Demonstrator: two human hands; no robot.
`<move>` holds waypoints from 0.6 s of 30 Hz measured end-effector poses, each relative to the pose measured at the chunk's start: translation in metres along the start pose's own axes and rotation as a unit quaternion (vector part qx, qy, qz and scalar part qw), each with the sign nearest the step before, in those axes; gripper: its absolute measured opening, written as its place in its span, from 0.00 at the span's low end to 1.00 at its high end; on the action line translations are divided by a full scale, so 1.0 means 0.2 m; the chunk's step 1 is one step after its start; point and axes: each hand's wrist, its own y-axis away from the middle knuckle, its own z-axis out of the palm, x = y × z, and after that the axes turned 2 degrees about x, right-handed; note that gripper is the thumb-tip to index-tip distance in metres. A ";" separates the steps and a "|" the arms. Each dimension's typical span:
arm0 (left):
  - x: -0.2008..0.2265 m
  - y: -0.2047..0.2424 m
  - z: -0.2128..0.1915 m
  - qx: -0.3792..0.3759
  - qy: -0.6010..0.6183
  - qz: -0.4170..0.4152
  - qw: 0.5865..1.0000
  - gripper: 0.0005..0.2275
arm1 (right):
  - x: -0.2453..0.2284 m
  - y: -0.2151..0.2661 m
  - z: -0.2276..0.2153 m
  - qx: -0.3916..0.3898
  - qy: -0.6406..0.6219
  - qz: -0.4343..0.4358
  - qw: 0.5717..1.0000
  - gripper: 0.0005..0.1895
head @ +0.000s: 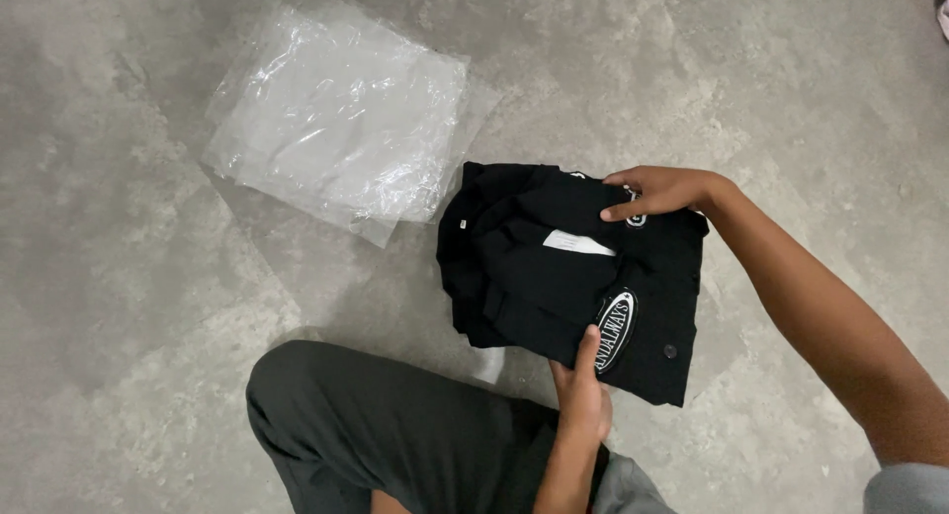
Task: The person folds black polo shirts and places each one into a clear plastic bag. They smooth the shirts, fold them neatly, insert them into bags, and press out air before stacking the packaged shirts.
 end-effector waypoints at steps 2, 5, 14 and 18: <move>0.06 0.01 -0.03 -0.017 -0.077 0.017 0.997 0.36 | 0.01 0.00 -0.01 -0.010 -0.066 -0.035 0.997 0.32; 0.23 0.05 -0.04 -0.025 -0.212 0.023 0.977 0.38 | 0.01 0.00 -0.01 -0.019 -0.181 -0.081 0.980 0.27; 0.66 -0.12 -0.15 -0.080 -0.332 0.198 0.919 0.45 | -0.28 -0.07 0.13 0.051 -0.314 -0.177 0.932 0.40; 0.93 -0.15 -0.14 -0.097 -0.354 0.336 0.867 0.46 | -0.46 -0.19 0.18 0.088 -0.328 -0.236 0.911 0.45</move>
